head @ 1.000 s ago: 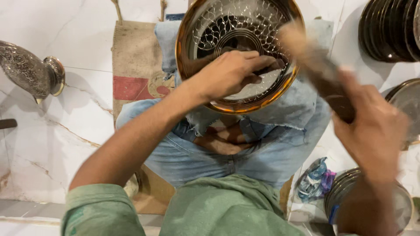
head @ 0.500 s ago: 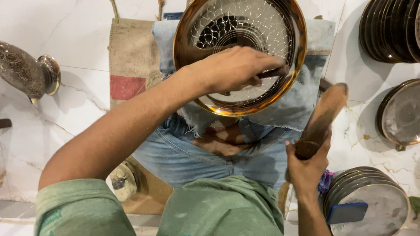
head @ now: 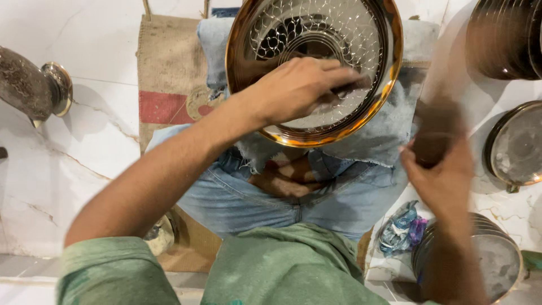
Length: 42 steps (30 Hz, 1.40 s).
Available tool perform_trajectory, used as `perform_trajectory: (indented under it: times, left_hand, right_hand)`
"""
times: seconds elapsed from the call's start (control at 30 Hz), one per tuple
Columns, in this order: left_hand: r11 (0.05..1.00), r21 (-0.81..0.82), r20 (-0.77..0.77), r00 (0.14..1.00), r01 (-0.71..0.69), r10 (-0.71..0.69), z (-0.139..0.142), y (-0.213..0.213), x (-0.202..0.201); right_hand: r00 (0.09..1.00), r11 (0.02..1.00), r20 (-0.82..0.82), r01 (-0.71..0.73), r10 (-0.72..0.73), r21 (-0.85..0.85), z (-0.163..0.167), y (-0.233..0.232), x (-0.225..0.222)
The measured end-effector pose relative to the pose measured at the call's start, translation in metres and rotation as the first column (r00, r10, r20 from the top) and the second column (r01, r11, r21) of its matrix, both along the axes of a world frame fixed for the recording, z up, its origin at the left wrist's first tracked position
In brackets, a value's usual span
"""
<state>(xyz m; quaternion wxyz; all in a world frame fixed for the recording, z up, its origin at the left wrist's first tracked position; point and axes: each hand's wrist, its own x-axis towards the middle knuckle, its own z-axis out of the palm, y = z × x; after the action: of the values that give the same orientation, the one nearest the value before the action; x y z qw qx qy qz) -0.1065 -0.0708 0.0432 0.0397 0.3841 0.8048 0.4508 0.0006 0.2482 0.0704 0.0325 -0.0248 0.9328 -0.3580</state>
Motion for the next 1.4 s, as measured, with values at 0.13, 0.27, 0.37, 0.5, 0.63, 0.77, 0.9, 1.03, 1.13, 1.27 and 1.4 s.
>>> perform_trajectory:
  times: [0.13, 0.27, 0.37, 0.5, 0.63, 0.77, 0.9, 1.03, 1.13, 1.27, 1.4]
  left_hand:
    - [0.959, 0.087, 0.042, 0.962, -0.271, 0.268, -0.006, -0.003, 0.024]
    - [0.825, 0.146, 0.105, 0.837, -0.547, 0.536, -0.012, 0.007, 0.054]
    - [0.712, 0.242, 0.123, 0.749, -0.659, 0.651, -0.017, 0.016, 0.068]
    - [0.630, 0.194, 0.174, 0.659, -0.752, 0.732, -0.023, 0.022, 0.074]
    - [0.653, 0.177, 0.163, 0.676, -0.736, 0.718, -0.025, 0.021, 0.072]
    - [0.718, 0.149, 0.232, 0.729, -0.680, 0.643, -0.018, 0.020, 0.066]
    - [0.887, 0.124, 0.083, 0.896, -0.444, 0.437, -0.012, 0.005, 0.046]
    - [0.979, 0.054, -0.006, 0.981, -0.195, 0.195, -0.009, -0.003, 0.021]
    - [0.999, -0.038, -0.047, 0.999, -0.006, 0.004, -0.007, -0.002, 0.006]
    - [0.985, -0.077, 0.045, 0.987, 0.157, -0.154, -0.001, 0.003, -0.006]
    - [0.968, -0.129, 0.087, 0.975, 0.217, -0.207, 0.003, 0.004, -0.010]
  right_hand:
    - [0.973, 0.980, -0.120, -0.195, 0.197, 0.032, 0.074, -0.032, -0.054]
    - [0.854, 0.604, 0.066, -0.417, 0.516, 0.679, 0.127, -0.064, -0.088]
    - [0.790, 0.656, -0.081, -0.442, 0.608, 0.612, 0.146, -0.089, -0.093]
    - [0.745, 0.427, 0.081, -0.465, 0.663, 0.776, 0.166, -0.105, -0.091]
    - [0.739, 0.476, -0.062, -0.365, 0.671, 0.800, 0.164, -0.100, -0.086]
    - [0.787, 0.750, -0.167, -0.467, 0.594, 0.469, 0.144, -0.078, -0.083]
    - [0.917, 0.823, -0.088, -0.303, 0.389, 0.480, 0.111, -0.054, -0.067]
    - [0.928, 0.658, -0.056, -0.217, 0.368, 0.721, 0.069, -0.019, -0.032]
    - [0.985, 0.993, -0.170, 0.009, 0.011, 0.116, 0.018, -0.008, 0.001]
    - [0.988, 0.981, -0.149, 0.069, -0.042, 0.182, -0.022, -0.004, 0.036]
    - [0.955, 0.954, 0.034, 0.296, -0.294, -0.057, -0.043, -0.012, 0.065]
